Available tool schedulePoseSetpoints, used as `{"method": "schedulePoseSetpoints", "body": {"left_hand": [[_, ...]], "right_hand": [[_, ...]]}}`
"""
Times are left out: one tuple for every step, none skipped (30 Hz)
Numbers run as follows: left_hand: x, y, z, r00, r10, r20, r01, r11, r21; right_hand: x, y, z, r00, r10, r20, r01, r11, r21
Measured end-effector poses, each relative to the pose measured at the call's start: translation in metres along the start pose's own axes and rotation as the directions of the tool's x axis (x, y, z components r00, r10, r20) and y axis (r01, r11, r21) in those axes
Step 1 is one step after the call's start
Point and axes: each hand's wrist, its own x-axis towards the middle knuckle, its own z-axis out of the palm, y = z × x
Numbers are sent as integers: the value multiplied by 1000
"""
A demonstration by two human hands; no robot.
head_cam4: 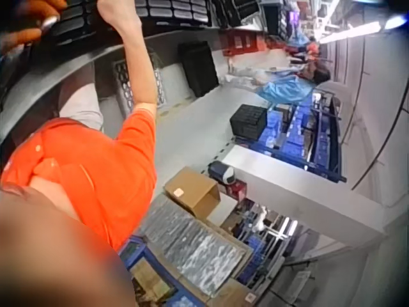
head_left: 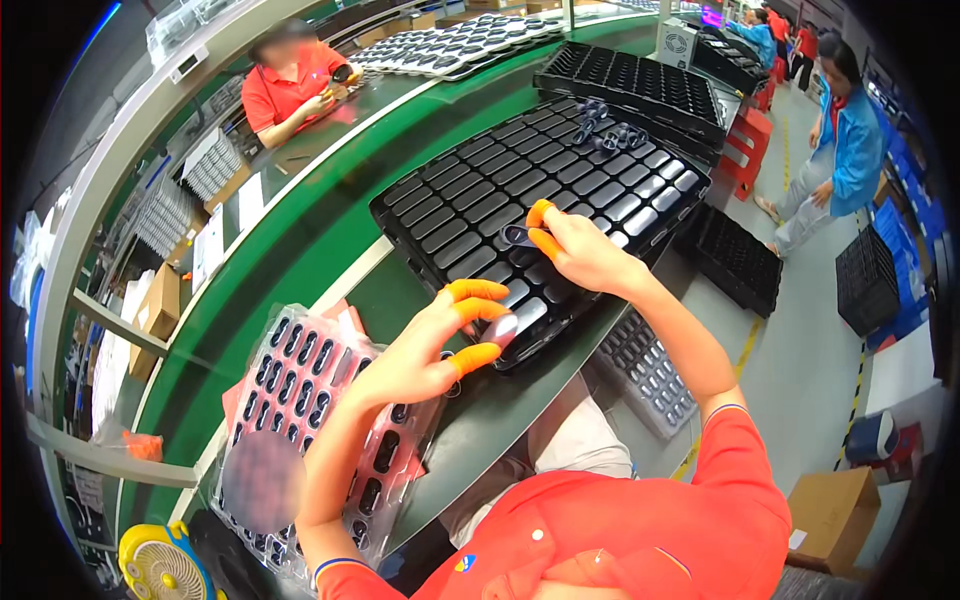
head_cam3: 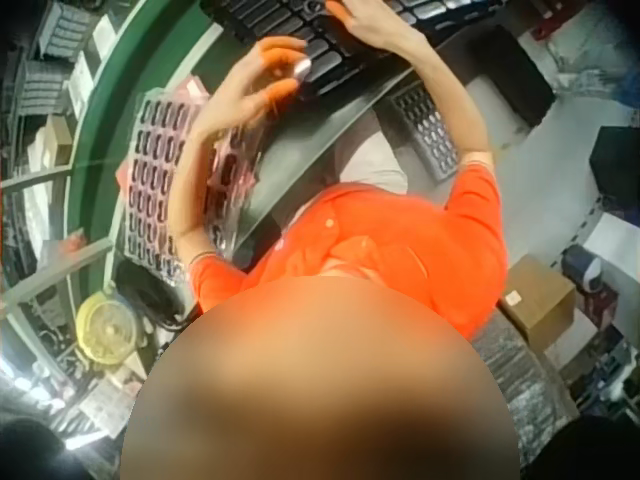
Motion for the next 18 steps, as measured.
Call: {"method": "schedulePoseSetpoints", "body": {"left_hand": [[5,-1,2,999,-37,23,38,999,-19],[7,-3,3,999,-38,25,38,999,-20],[8,-9,5,999,-46,-7,45,992,-121],[7,-16,8,997,-59,-40,49,974,-221],[7,-22,10,994,-77,-73,50,946,-319],[9,-28,12,994,-83,-75,55,946,-321],[13,-34,14,992,-10,-122,-11,985,-171],[17,-40,14,985,68,-157,-72,997,-14],[21,-44,15,972,153,-176,-128,981,145],[23,-45,16,972,149,-181,-123,982,145],[25,-46,16,975,134,-175,-106,981,160],[27,-46,17,978,123,-166,-94,980,174],[28,-47,18,981,113,-157,-82,979,188],[27,-48,18,981,113,-158,-83,979,187],[26,-50,18,990,67,-122,-48,987,150],[24,-51,17,996,21,-84,-12,993,114],[22,-52,17,999,-27,-46,30,996,81],[19,-52,18,998,-29,-50,33,996,81]], "right_hand": [[1,-3,-4,996,71,56,-71,997,6],[2,-5,-7,984,138,112,-140,990,9],[2,-4,-8,984,139,114,-141,990,11],[1,-4,-8,986,127,108,-127,992,-6],[1,-3,-7,988,115,103,-113,993,-22],[1,-4,-6,990,101,98,-98,994,-38],[2,-5,-4,989,98,107,-95,995,-34],[3,-7,-2,992,79,100,-74,996,-54],[4,-9,-2,994,60,90,-53,996,-77],[5,-10,-1,996,40,80,-32,994,-100],[6,-10,-1,996,36,85,-28,995,-98],[6,-8,-1,994,62,91,-56,996,-66],[6,-6,-2,992,87,97,-84,996,-35],[5,-4,-2,988,111,104,-111,994,-4],[4,-1,-1,988,111,105,-111,994,-5],[2,3,0,988,113,101,-117,993,34],[1,4,1,989,112,101,-120,990,76],[0,5,2,989,112,100,-124,985,118]]}}
